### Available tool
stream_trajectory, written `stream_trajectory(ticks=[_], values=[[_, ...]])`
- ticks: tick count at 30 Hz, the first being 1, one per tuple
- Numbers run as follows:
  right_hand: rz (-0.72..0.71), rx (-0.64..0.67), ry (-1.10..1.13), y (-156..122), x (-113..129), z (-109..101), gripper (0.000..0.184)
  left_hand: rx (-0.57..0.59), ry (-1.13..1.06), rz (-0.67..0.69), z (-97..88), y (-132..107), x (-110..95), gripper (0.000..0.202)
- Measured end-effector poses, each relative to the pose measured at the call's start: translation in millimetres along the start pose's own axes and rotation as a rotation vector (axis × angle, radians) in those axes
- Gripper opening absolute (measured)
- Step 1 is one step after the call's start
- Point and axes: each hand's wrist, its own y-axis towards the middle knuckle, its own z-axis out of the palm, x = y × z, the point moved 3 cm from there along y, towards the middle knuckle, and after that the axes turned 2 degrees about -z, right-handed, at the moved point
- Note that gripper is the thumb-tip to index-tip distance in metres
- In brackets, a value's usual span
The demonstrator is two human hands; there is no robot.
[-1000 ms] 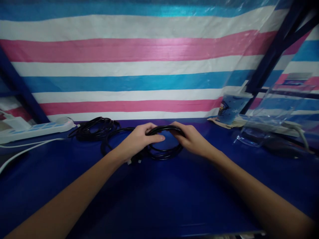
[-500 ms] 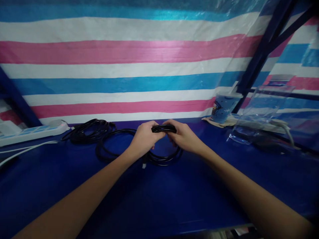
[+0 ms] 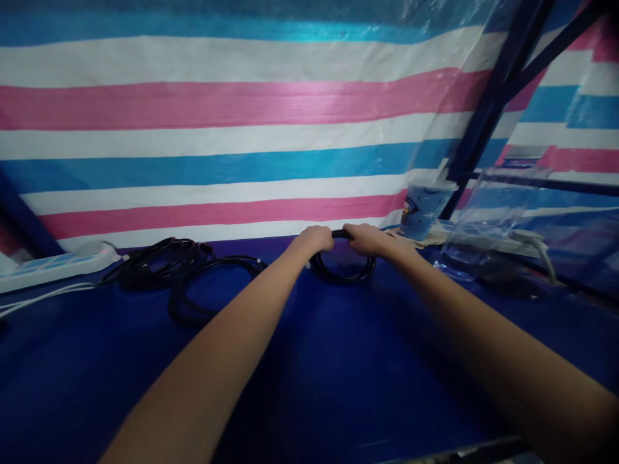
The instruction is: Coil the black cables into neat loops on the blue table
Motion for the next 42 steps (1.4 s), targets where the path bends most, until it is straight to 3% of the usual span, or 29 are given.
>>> stream_trajectory(ticks=[3, 6, 10, 15, 20, 24, 28, 35, 42], values=[[0.049, -0.017, -0.066, 11.6, -16.2, 16.5, 0.03, 0.057, 0.095, -0.058, 11.8, 28.5, -6.0, 0.029], [0.05, -0.016, -0.077, 16.8, -22.4, 28.8, 0.033, 0.067, 0.122, -0.042, 18.7, 41.9, -4.6, 0.034], [0.055, -0.006, -0.067, 17.6, -28.7, 25.1, 0.037, 0.112, 0.072, -0.011, 14.3, 46.8, 1.7, 0.039], [0.184, 0.024, -0.086, 6.4, -42.0, 9.5, 0.047, 0.002, -0.007, -0.097, 9.1, 37.0, 10.1, 0.051], [0.279, 0.089, -0.065, -6.5, -42.1, 8.7, 0.033, 0.055, -0.06, -0.167, 22.6, 21.4, 2.9, 0.029], [0.305, -0.001, -0.056, -4.7, -35.2, 25.1, 0.034, -0.09, -0.028, -0.13, 31.9, 12.8, -3.7, 0.03], [0.275, -0.127, -0.015, 2.3, -30.6, 35.8, 0.032, -0.221, -0.07, -0.064, 38.8, 9.3, 7.4, 0.038], [0.236, -0.226, 0.056, 1.9, -32.3, 30.3, 0.04, -0.239, -0.216, 0.141, 47.3, 12.0, 22.6, 0.04], [0.288, -0.273, 0.06, -2.1, -42.1, 35.4, 0.04, -0.252, -0.22, 0.163, 54.4, 5.6, 19.2, 0.048]])
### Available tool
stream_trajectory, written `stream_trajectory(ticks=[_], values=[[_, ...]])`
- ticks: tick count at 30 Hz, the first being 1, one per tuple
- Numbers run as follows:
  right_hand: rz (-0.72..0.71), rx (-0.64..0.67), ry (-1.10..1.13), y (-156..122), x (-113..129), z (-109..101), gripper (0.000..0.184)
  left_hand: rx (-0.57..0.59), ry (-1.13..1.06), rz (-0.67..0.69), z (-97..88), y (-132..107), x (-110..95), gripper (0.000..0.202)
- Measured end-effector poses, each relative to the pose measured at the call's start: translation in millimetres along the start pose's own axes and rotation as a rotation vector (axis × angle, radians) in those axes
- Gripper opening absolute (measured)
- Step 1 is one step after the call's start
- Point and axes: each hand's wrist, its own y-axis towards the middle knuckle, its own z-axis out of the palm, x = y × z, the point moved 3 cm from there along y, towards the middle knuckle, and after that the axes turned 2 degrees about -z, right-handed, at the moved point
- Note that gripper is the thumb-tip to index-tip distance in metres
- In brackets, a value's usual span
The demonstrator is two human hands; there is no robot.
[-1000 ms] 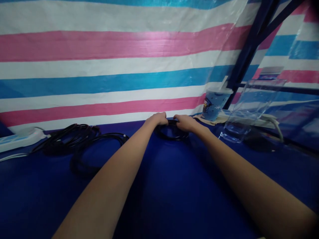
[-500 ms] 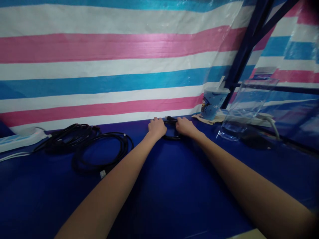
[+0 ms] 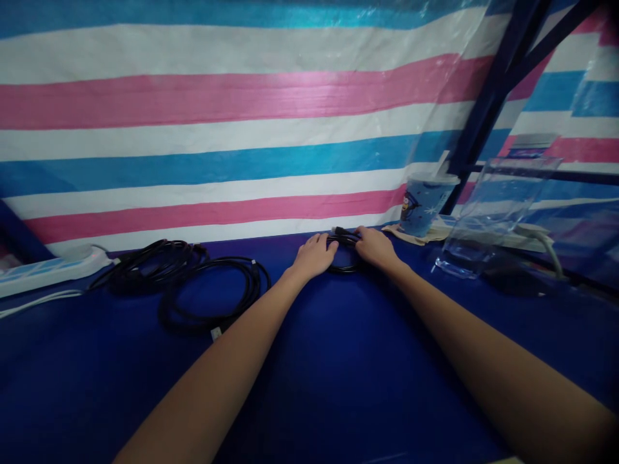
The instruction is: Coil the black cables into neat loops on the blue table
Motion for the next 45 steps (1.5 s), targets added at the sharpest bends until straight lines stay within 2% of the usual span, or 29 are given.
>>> stream_trajectory(ticks=[3, 9, 12, 14, 16, 19, 22, 23, 25, 28, 30, 33, 35, 37, 40, 43, 45], values=[[0.031, -0.041, 0.004, 1.7, -8.6, -1.0, 0.042, -0.011, -0.009, -0.012, -1.8, -1.9, 0.6, 0.051], [0.047, -0.071, 0.019, 6.4, -17.8, -0.7, 0.033, -0.059, -0.012, -0.03, -0.7, -1.8, 2.5, 0.045], [0.042, -0.118, 0.033, 9.0, -17.3, -5.5, 0.035, -0.131, -0.006, -0.049, -11.7, -0.1, -2.9, 0.045], [0.019, -0.147, 0.043, 10.3, -15.2, -10.8, 0.036, -0.188, 0.024, -0.057, -30.6, -0.8, -10.7, 0.044], [-0.012, -0.165, 0.051, 10.9, -10.8, -16.5, 0.035, -0.216, 0.079, -0.051, -58.3, -6.1, -18.8, 0.04], [-0.076, -0.176, 0.062, 9.6, 2.5, -23.5, 0.035, -0.146, 0.197, -0.017, -105.2, -27.7, -21.9, 0.028], [-0.161, -0.152, 0.064, 4.8, 21.9, -27.0, 0.031, -0.02, 0.346, -0.063, -139.7, -64.6, -5.7, 0.024], [-0.183, -0.137, 0.061, 2.8, 28.3, -27.6, 0.029, 0.042, 0.432, -0.098, -145.2, -78.2, 3.2, 0.03], [-0.21, -0.106, 0.055, -0.7, 38.9, -28.3, 0.028, 0.093, 0.511, -0.175, -149.4, -103.6, 21.9, 0.037], [-0.24, -0.044, 0.055, -3.1, 49.2, -27.4, 0.03, -0.01, 0.479, -0.257, -146.2, -129.2, 42.1, 0.038], [-0.269, 0.01, 0.063, -3.5, 52.8, -24.4, 0.034, -0.12, 0.441, -0.242, -143.6, -135.3, 44.9, 0.034], [-0.301, 0.102, 0.058, -5.7, 54.1, -15.0, 0.042, -0.214, 0.362, -0.149, -139.5, -124.2, 33.8, 0.029], [-0.301, 0.165, 0.041, -9.5, 53.1, -6.8, 0.052, -0.193, 0.294, -0.075, -129.8, -102.4, 20.6, 0.03], [-0.296, 0.22, 0.028, -14.1, 51.9, 0.6, 0.066, -0.108, 0.231, -0.003, -109.4, -72.8, 7.3, 0.035], [-0.312, 0.248, 0.027, -16.6, 49.8, 5.1, 0.075, 0.023, 0.196, 0.065, -65.2, -29.5, -6.0, 0.042], [-0.316, 0.21, 0.033, -9.1, 40.5, 0.4, 0.07, 0.12, 0.196, 0.055, -23.8, -5.1, -7.8, 0.047], [-0.257, 0.16, 0.028, -0.7, 26.7, -5.2, 0.061, 0.134, 0.202, 0.035, -7.1, -1.3, -4.5, 0.05]])
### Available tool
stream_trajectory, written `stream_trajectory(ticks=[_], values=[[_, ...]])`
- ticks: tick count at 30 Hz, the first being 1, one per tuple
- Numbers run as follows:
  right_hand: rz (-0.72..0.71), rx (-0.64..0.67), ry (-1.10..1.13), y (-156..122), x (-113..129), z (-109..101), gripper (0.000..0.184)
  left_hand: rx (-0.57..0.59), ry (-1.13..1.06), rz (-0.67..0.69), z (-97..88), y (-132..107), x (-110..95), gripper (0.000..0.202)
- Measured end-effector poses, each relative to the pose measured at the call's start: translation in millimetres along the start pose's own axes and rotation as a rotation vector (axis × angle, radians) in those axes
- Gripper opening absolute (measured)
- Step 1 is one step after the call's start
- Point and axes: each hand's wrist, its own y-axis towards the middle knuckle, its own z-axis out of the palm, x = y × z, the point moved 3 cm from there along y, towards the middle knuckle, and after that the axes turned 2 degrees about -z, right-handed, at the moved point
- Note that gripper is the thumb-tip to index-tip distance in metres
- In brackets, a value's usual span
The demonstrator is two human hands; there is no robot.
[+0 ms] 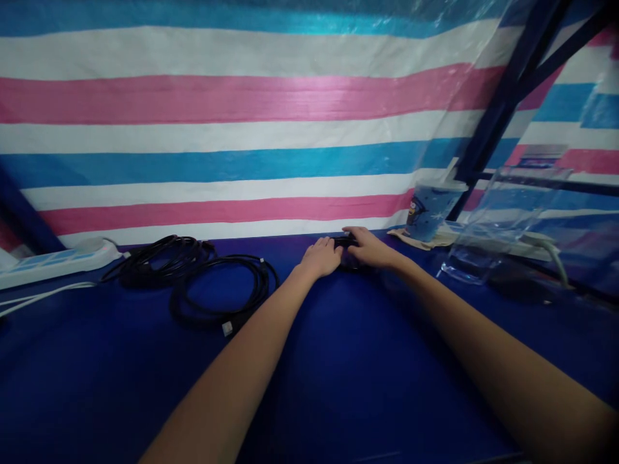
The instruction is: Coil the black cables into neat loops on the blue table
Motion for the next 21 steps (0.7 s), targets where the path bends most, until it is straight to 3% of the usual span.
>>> stream_trajectory(ticks=[5, 9, 15, 21], values=[[0.253, -0.074, -0.047, -0.2, -40.4, -6.5, 0.039, 0.009, 0.007, -0.023, 11.6, -5.3, 5.7, 0.055], [0.28, -0.083, -0.061, -1.3, -44.1, -1.9, 0.021, 0.007, 0.002, -0.035, 11.1, -6.4, 6.2, 0.055], [0.304, -0.081, -0.002, 1.6, -42.0, -5.1, 0.028, -0.015, -0.015, -0.066, 11.7, -6.7, 6.3, 0.057], [0.416, -0.048, 0.164, 0.9, -51.1, -0.7, 0.03, -0.025, -0.025, -0.089, 9.4, -8.6, 4.7, 0.059]])
